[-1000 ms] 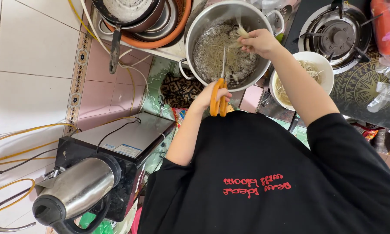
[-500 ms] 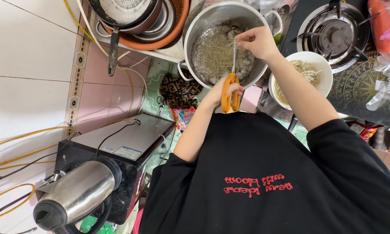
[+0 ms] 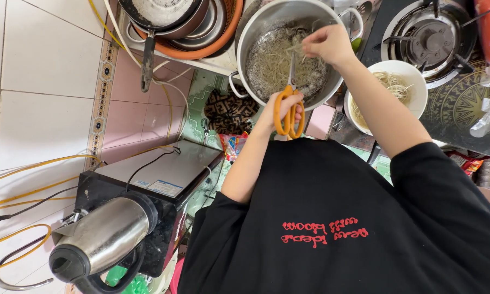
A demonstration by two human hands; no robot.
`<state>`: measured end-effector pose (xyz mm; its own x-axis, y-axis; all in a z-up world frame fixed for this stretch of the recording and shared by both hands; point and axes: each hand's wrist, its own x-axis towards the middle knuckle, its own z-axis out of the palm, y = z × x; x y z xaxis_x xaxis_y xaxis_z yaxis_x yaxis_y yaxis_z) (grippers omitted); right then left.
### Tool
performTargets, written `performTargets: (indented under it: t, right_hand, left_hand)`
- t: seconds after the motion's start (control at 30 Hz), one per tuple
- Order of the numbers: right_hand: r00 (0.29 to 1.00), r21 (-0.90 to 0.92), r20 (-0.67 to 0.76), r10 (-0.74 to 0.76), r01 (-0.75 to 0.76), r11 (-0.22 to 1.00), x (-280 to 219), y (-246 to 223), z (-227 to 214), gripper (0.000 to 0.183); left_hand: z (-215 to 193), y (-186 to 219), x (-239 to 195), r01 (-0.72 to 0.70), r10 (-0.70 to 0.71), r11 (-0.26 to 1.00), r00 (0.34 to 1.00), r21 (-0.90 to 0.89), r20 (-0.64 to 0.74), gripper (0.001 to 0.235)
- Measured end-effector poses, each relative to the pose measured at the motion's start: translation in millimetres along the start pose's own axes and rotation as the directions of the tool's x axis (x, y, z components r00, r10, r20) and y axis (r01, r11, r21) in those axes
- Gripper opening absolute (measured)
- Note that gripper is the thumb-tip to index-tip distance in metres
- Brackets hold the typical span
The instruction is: Preparing cooked noodles by portioning and cutting them with scissors in a kitchen.
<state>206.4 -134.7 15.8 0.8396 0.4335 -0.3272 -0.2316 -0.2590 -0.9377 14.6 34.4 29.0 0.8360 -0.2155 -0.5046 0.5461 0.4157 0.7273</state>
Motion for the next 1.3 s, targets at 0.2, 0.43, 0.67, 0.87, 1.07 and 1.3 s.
performTargets:
  t: [0.2, 0.43, 0.67, 0.87, 1.07, 1.3]
  right_hand:
    - [0.956, -0.608, 0.159, -0.247, 0.292, 0.739, 28, 33, -1, 0.049]
    - [0.981, -0.851, 0.192, 0.004, 0.164, 0.499, 36, 40, 45, 0.102]
    - [0.95, -0.92, 0.289, 0.119, 0.241, 0.309, 80, 153, 76, 0.051]
    - [0.924, -0.679, 0.263, 0.278, -0.027, 0.733, 65, 76, 39, 0.038]
    - [0.88, -0.815, 0.469, 0.079, 0.397, 0.422, 31, -7, 10, 0.09]
    - [0.972, -0.599, 0.105, 0.212, -0.108, 0.793, 8, 15, 23, 0.05]
  left_hand:
    - [-31, 10, -27, 0.173, -0.174, 0.977, 0.985, -0.123, 0.004, 0.04]
    - [-21, 35, -61, 0.151, -0.16, 0.98, 0.985, -0.129, -0.06, 0.04]
    - [-32, 22, -55, 0.107, -0.114, 0.97, 0.993, -0.218, -0.021, 0.034]
    - [-39, 23, -62, 0.096, -0.11, 0.964, 0.993, -0.248, -0.041, 0.031]
    - [-34, 34, -66, 0.097, -0.114, 0.972, 0.991, -0.213, -0.073, 0.031]
    - [-21, 51, -72, 0.078, -0.099, 0.982, 0.988, -0.173, -0.118, 0.032]
